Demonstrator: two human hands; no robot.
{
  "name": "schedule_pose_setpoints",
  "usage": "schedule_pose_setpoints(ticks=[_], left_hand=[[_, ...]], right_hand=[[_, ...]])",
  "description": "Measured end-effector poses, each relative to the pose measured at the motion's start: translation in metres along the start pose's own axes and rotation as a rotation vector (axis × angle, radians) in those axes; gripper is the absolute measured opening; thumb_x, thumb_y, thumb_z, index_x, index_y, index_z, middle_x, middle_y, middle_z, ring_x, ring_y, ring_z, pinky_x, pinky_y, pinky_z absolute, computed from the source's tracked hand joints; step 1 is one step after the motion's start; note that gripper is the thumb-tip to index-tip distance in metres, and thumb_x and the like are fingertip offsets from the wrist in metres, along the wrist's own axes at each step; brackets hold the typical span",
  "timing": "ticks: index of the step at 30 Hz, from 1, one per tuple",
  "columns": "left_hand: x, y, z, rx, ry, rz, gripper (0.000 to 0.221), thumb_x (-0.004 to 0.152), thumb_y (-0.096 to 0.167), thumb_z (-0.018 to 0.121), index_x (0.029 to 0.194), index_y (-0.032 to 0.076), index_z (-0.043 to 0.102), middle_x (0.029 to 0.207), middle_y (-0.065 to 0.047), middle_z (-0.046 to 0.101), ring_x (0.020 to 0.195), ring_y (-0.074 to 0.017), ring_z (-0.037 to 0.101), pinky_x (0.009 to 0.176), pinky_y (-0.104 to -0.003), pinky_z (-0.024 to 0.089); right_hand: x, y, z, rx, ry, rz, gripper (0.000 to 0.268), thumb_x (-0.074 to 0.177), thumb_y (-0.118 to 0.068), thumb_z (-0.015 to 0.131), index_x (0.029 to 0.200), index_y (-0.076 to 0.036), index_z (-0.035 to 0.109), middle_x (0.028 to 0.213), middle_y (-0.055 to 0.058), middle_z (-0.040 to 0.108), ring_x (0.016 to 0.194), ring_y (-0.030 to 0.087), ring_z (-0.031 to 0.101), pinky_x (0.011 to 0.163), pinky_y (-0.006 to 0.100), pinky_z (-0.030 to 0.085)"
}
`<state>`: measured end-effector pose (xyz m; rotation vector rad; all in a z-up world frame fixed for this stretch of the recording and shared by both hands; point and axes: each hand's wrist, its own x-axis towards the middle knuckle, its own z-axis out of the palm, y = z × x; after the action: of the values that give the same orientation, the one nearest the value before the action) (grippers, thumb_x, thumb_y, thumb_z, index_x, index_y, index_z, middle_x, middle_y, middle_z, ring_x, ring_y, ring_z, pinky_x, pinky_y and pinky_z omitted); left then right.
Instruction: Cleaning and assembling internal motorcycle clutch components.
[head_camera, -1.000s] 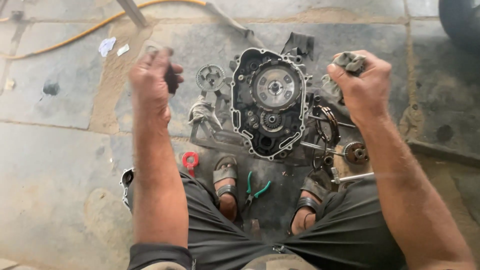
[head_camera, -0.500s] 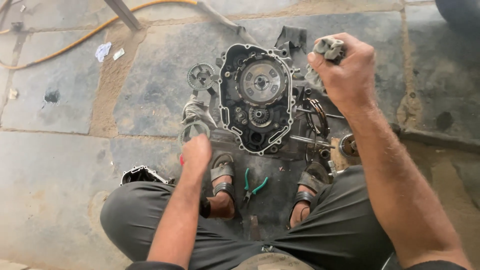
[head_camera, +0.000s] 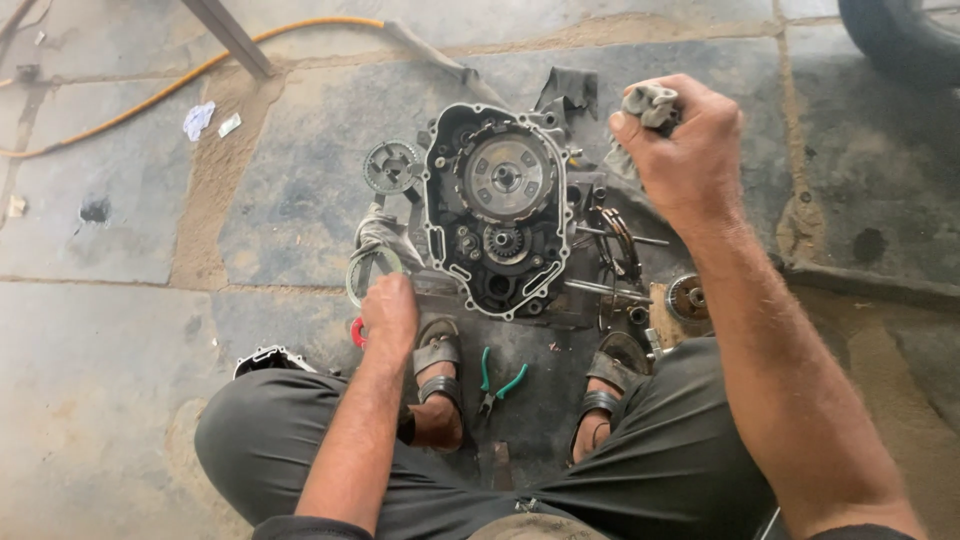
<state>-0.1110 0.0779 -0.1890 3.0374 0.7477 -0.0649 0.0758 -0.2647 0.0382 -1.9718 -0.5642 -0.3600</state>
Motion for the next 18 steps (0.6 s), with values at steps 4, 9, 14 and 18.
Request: schedule_pose_setpoints(ticks=[4,9,14,18], left_hand=[[0.005,0.004,0.005,0.022,0.016,-0.006,0.013,0.092,0.007,0.062,0.092,0.004,0.075,0.099,-0.020,0.074,0.090,-0.0361,0.076,0.074,-0.046,0.063],[0.010,0.003,0.013,0.021,0.097,0.028,0.013,0.092,0.008,0.060,0.096,0.003,0.072,0.098,-0.019,0.074,0.089,-0.0364,0.075,0.073,-0.047,0.062],[0.014,-0.002,0.004,-0.039,-0.013,-0.008,0.015,0.094,0.011,0.059,0.095,0.005,0.073,0.100,-0.021,0.074,0.092,-0.0395,0.074,0.078,-0.050,0.061],[0.017,-0.009,0.005,-0.098,-0.033,-0.062,0.017,0.094,0.013,0.058,0.096,0.005,0.073,0.101,-0.022,0.074,0.095,-0.0418,0.073,0.082,-0.052,0.060]], right_hand=[[0.002,0.000,0.002,-0.020,0.012,-0.048,0.015,0.099,-0.014,0.083,0.106,-0.003,0.074,0.093,0.009,0.076,0.081,0.015,0.073,0.066,0.030,0.061],[0.002,0.006,0.005,-0.099,0.026,0.003,0.015,0.095,-0.015,0.083,0.100,-0.004,0.074,0.088,0.008,0.076,0.075,0.014,0.072,0.061,0.031,0.059],[0.002,0.008,0.010,-0.103,0.042,0.046,0.016,0.091,-0.017,0.083,0.098,-0.005,0.074,0.086,0.007,0.075,0.074,0.013,0.071,0.060,0.031,0.059],[0.006,0.012,0.015,-0.097,0.006,0.173,0.016,0.093,-0.021,0.080,0.097,-0.006,0.074,0.083,0.006,0.075,0.069,0.013,0.069,0.057,0.031,0.057]])
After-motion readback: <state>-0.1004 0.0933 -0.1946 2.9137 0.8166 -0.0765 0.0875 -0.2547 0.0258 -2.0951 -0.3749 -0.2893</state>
